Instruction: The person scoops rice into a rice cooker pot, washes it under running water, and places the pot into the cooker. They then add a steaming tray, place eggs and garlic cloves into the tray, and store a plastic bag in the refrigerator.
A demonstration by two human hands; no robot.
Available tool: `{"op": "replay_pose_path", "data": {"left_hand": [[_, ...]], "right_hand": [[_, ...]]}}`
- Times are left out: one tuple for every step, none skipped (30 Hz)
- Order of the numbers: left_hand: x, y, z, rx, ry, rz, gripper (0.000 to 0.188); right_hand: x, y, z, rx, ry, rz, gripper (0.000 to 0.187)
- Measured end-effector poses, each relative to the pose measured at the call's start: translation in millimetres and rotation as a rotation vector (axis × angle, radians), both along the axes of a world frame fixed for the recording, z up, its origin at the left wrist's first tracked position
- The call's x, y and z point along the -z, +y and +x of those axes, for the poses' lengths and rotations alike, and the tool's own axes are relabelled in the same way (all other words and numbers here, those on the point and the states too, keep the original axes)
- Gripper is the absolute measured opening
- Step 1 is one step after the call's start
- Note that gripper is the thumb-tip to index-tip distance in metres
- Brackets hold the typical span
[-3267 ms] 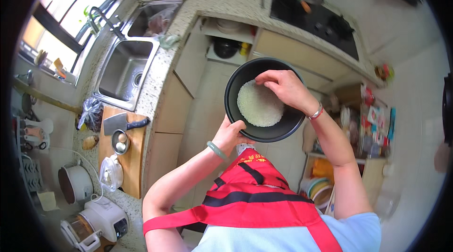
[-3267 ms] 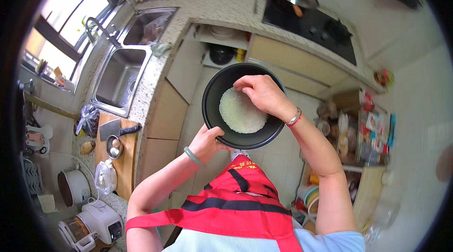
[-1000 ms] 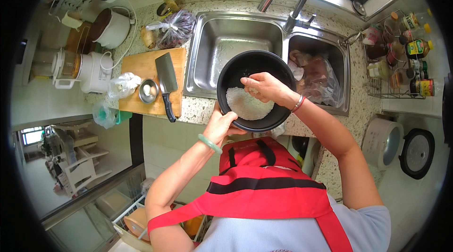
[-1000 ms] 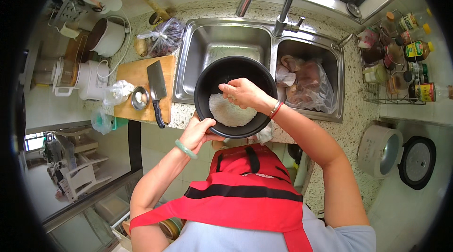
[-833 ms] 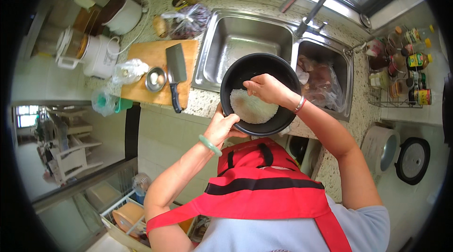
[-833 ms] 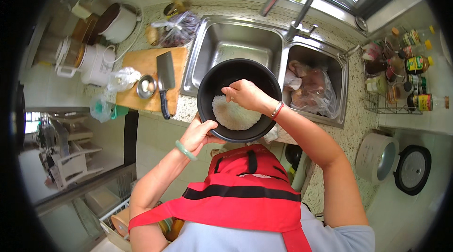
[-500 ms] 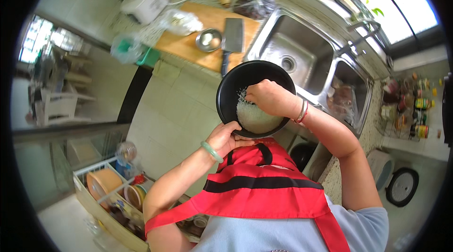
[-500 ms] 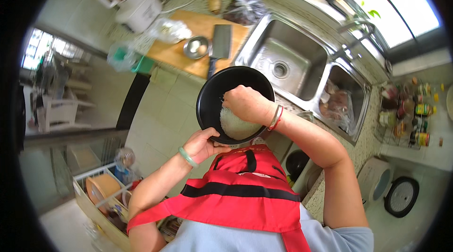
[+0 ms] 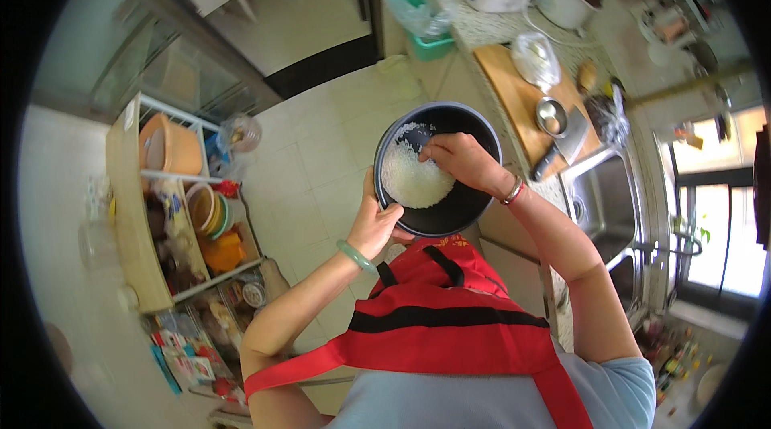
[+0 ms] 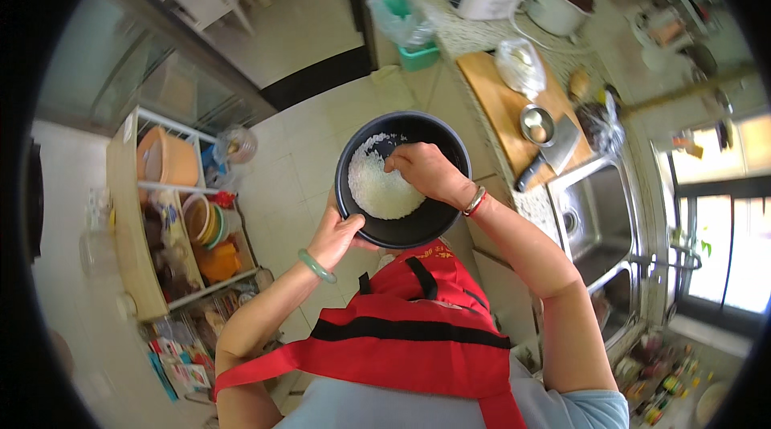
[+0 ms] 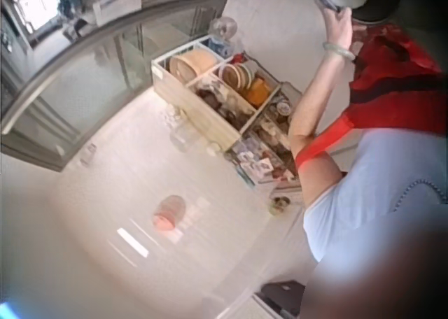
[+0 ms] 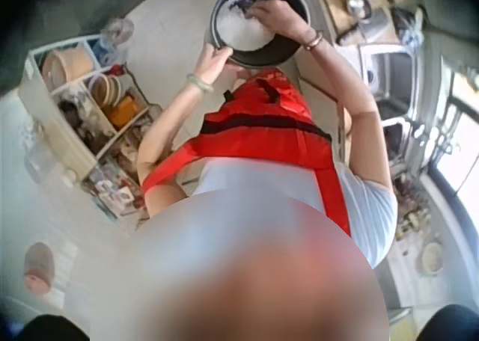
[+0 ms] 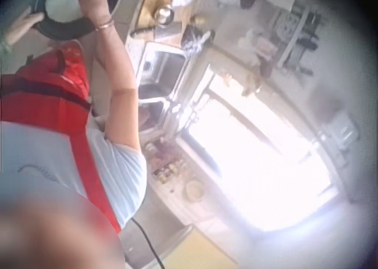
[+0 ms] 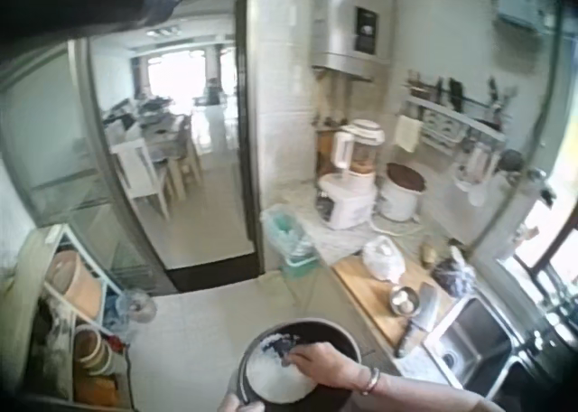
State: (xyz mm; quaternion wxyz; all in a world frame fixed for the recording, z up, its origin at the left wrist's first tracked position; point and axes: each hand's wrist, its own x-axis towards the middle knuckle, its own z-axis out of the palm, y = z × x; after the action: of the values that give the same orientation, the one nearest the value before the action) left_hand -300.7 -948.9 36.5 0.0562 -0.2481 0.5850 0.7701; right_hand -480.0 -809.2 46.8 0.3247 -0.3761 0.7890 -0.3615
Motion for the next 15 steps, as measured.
{"op": "replay_pose_path", "data": {"left_hand": [[8.6,-11.3,0.1,-0.023,0.097,-0.169,0.074],[11.8,-19.3,4.6,-0.055,0.083,-0.203,0.079],[1.1,-27.1,2.5,-0.08,0.071,-0.233,0.085],[0.7,-36.6,1.0,-0.11,0.049,-0.202,0.085],[0.6,-46.1,-0.7,-0.137,0.028,-0.17,0.085],[-0.4,-55.4,-4.1,-0.165,0.012,-0.142,0.085],[6.6,-65.6,-6.8,-0.195,0.013,-0.044,0.085],[6.4,-73.6,-10.0,-0.237,-0.04,0.05,0.084],[4.4,-80.4,-13.9,-0.273,-0.094,0.151,0.083],[1.8,-87.3,-18.0,-0.309,-0.145,0.253,0.083],[-3.2,-94.9,-23.0,-0.336,-0.165,0.244,0.059],[-0.9,-101.4,-24.2,-0.368,-0.15,0.259,0.059],[2.7,-108.7,-24.1,-0.401,-0.134,0.273,0.058],[5.6,-115.8,-23.6,-0.436,-0.118,0.287,0.058],[6.8,-122.6,-22.3,-0.488,-0.102,0.286,0.059]], "right_hand": [[-2.0,-18.3,-1.6,0.004,-0.111,0.053,0.02],[-2.5,-35.1,-3.9,0.01,-0.219,0.111,0.02],[4.4,-47.4,-9.6,0.084,-0.505,0.01,0.021],[14.9,-59.5,-14.1,0.158,-0.793,-0.087,0.023],[23.3,-72.1,-18.2,0.238,-1.083,-0.178,0.025],[26.8,-86.9,-21.3,0.243,-1.153,-0.218,0.025],[29.4,-101.5,-21.3,0.25,-1.224,-0.257,0.027],[30.1,-114.3,-22.4,0.259,-1.294,-0.296,0.028],[29.1,-123.6,-25.2,0.246,-1.303,-0.296,0.027],[32.1,-135.2,-31.2,0.228,-1.27,-0.298,0.027],[38.4,-147.4,-37.0,0.21,-1.238,-0.299,0.026],[42.7,-159.0,-41.7,0.187,-1.203,-0.294,0.026],[45.6,-170.7,-45.7,0.187,-1.213,-0.261,0.026],[47.4,-183.2,-48.7,0.185,-1.223,-0.227,0.027],[49.7,-198.4,-50.3,0.174,-1.234,-0.186,0.028]]}}
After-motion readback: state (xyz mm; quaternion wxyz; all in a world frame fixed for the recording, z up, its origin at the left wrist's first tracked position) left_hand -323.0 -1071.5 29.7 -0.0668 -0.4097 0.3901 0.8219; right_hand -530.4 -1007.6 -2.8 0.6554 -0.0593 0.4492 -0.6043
